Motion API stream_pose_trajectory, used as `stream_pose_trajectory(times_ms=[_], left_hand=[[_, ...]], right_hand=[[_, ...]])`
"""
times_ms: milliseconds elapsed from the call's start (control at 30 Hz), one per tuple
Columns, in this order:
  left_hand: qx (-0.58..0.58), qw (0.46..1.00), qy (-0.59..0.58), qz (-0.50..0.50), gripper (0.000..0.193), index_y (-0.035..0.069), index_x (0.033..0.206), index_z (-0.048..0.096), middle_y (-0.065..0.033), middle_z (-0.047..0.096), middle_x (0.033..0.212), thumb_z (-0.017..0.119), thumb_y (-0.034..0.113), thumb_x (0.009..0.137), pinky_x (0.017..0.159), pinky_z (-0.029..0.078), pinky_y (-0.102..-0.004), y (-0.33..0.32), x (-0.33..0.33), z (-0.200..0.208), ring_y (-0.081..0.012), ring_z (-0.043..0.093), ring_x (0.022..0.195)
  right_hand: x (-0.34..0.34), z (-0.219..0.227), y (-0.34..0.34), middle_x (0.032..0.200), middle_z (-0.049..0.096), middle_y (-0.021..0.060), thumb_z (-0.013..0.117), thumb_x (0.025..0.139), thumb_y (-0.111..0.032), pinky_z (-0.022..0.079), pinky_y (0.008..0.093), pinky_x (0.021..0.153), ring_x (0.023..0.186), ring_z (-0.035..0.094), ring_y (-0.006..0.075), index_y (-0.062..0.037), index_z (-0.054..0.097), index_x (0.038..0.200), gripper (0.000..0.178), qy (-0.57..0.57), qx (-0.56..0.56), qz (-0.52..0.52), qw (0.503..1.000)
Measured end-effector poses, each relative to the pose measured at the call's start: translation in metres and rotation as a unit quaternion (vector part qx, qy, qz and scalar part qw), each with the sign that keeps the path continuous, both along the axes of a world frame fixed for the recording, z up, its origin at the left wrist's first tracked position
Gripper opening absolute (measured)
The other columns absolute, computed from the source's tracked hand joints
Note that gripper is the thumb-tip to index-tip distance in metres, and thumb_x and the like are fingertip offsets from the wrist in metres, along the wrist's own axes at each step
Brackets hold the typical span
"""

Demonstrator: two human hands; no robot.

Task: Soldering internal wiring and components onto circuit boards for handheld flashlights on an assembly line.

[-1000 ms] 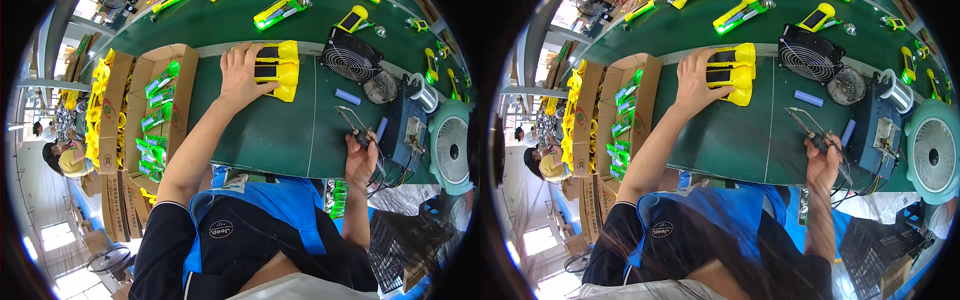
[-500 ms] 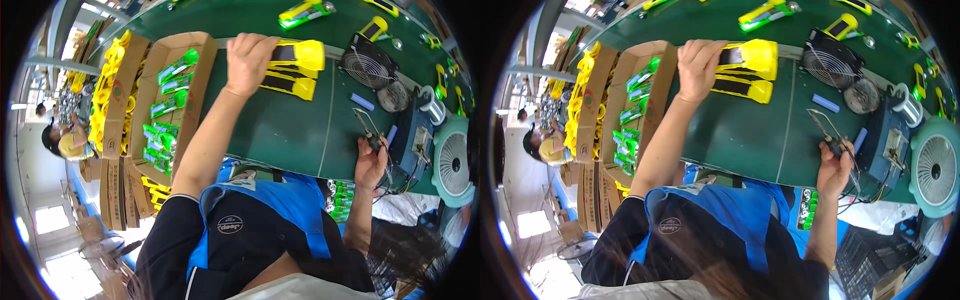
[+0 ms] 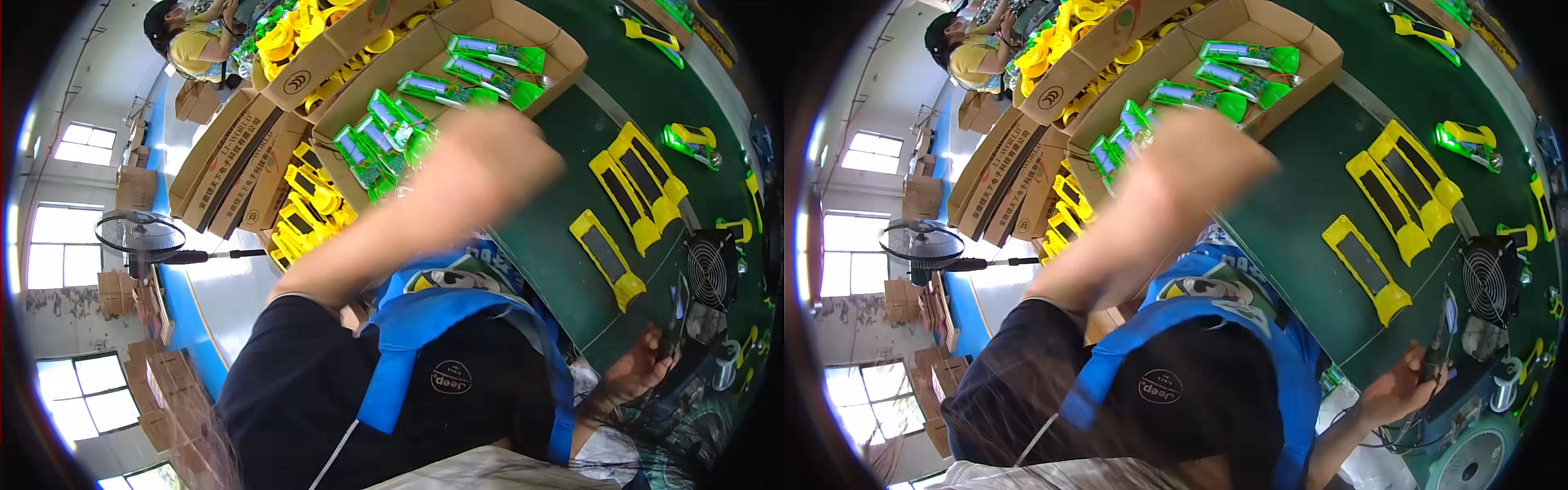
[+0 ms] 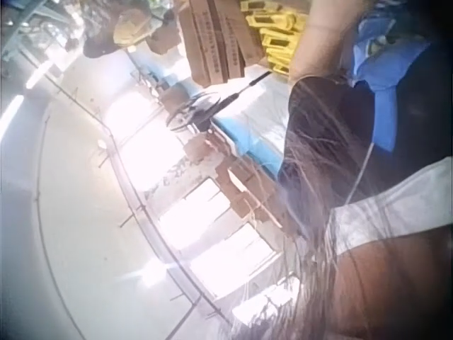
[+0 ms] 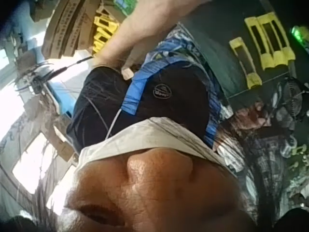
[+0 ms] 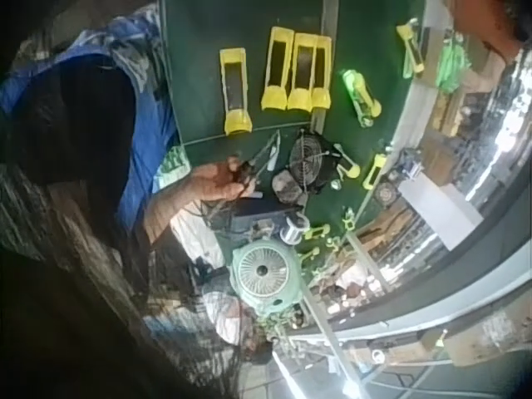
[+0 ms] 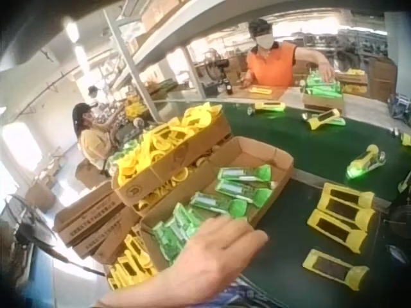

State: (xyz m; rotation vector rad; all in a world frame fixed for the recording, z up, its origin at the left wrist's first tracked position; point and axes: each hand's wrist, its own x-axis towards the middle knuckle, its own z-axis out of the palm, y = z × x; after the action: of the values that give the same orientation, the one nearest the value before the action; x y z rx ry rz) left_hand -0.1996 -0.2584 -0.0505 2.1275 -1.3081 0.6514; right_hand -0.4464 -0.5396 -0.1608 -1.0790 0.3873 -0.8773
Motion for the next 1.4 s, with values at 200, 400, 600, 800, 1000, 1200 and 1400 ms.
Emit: stream_pose_trajectory(times_ms=[200, 400, 600, 800, 1000, 1200, 1400], left_hand=[[0.295, 0.944, 0.058, 0.134, 0.033, 0.011, 0.106, 0.062, -0.003, 0.059, 0.105, 0.063, 0.001, 0.075, 0.093, 0.038, -0.0403, 0.147, 0.077, -0.014, -0.0244, 0.052, 0.107], [0.321, 0.932, 0.167, 0.0, 0.037, 0.011, 0.11, 0.057, -0.0064, 0.055, 0.108, 0.066, 0.009, 0.074, 0.098, 0.035, -0.0409, 0.155, 0.113, -0.029, -0.0257, 0.049, 0.112], [0.264, 0.951, 0.159, -0.018, 0.041, 0.009, 0.108, 0.058, -0.0079, 0.056, 0.108, 0.068, 0.006, 0.068, 0.094, 0.039, -0.0412, 0.166, 0.115, -0.03, -0.0281, 0.052, 0.108], [0.171, 0.985, 0.013, 0.007, 0.038, 0.009, 0.103, 0.062, -0.0066, 0.06, 0.102, 0.07, 0.006, 0.066, 0.087, 0.042, -0.0361, 0.12, 0.092, 0.033, -0.0262, 0.056, 0.099], [0.217, 0.961, 0.107, -0.136, 0.034, 0.009, 0.094, 0.062, -0.0042, 0.058, 0.089, 0.07, 0.007, 0.061, 0.079, 0.041, -0.0366, -0.021, 0.011, -0.006, -0.0229, 0.057, 0.092], [0.217, 0.94, 0.214, -0.157, 0.036, 0.008, 0.102, 0.062, -0.0072, 0.059, 0.098, 0.072, 0.01, 0.068, 0.085, 0.04, -0.0372, -0.088, -0.025, -0.065, -0.0255, 0.056, 0.094], [0.137, 0.95, 0.155, -0.235, 0.032, 0.01, 0.096, 0.062, -0.0067, 0.055, 0.092, 0.075, 0.007, 0.067, 0.073, 0.041, -0.0371, -0.08, -0.032, -0.073, -0.0274, 0.052, 0.084]], right_hand=[[0.072, -0.002, 0.028, 0.088, 0.057, 0.0125, 0.053, 0.094, -0.031, 0.04, 0.05, 0.099, 0.078, 0.057, 0.0212, -0.0035, 0.045, 0.115, 0.035, -0.017, -0.086, 0.12, 0.989], [0.128, -0.015, 0.017, 0.09, 0.06, 0.0113, 0.046, 0.098, -0.025, 0.037, 0.0538, 0.103, 0.084, 0.062, 0.0238, -0.0055, 0.045, 0.115, 0.026, -0.05, -0.111, 0.051, 0.991], [0.105, 0.006, 0.009, 0.088, 0.056, 0.0084, 0.049, 0.097, -0.031, 0.043, 0.0388, 0.082, 0.082, 0.055, 0.0225, -0.0081, 0.047, 0.109, 0.025, -0.043, -0.141, 0.052, 0.988], [0.02, 0.02, -0.007, 0.089, 0.049, 0.0053, 0.047, 0.096, -0.037, 0.037, 0.0341, 0.074, 0.081, 0.043, 0.0164, -0.0091, 0.048, 0.111, 0.032, -0.017, -0.18, -0.028, 0.983], [-0.007, 0.012, -0.019, 0.085, 0.047, 0.0032, 0.048, 0.096, -0.037, 0.034, 0.0369, 0.083, 0.083, 0.043, 0.0171, -0.012, 0.051, 0.111, 0.029, -0.072, -0.105, -0.004, 0.992], [-0.023, -0.006, -0.011, 0.082, 0.053, 0.0083, 0.054, 0.093, -0.038, 0.039, 0.0382, 0.079, 0.078, 0.049, 0.0191, -0.0059, 0.045, 0.108, 0.036, -0.042, -0.075, 0.012, 0.996], [-0.022, -0.01, 0.009, 0.083, 0.058, 0.015, 0.061, 0.088, -0.025, 0.046, 0.0317, 0.072, 0.071, 0.056, 0.0189, 0.0009, 0.047, 0.102, 0.032, 0.056, -0.025, 0.038, 0.997]])
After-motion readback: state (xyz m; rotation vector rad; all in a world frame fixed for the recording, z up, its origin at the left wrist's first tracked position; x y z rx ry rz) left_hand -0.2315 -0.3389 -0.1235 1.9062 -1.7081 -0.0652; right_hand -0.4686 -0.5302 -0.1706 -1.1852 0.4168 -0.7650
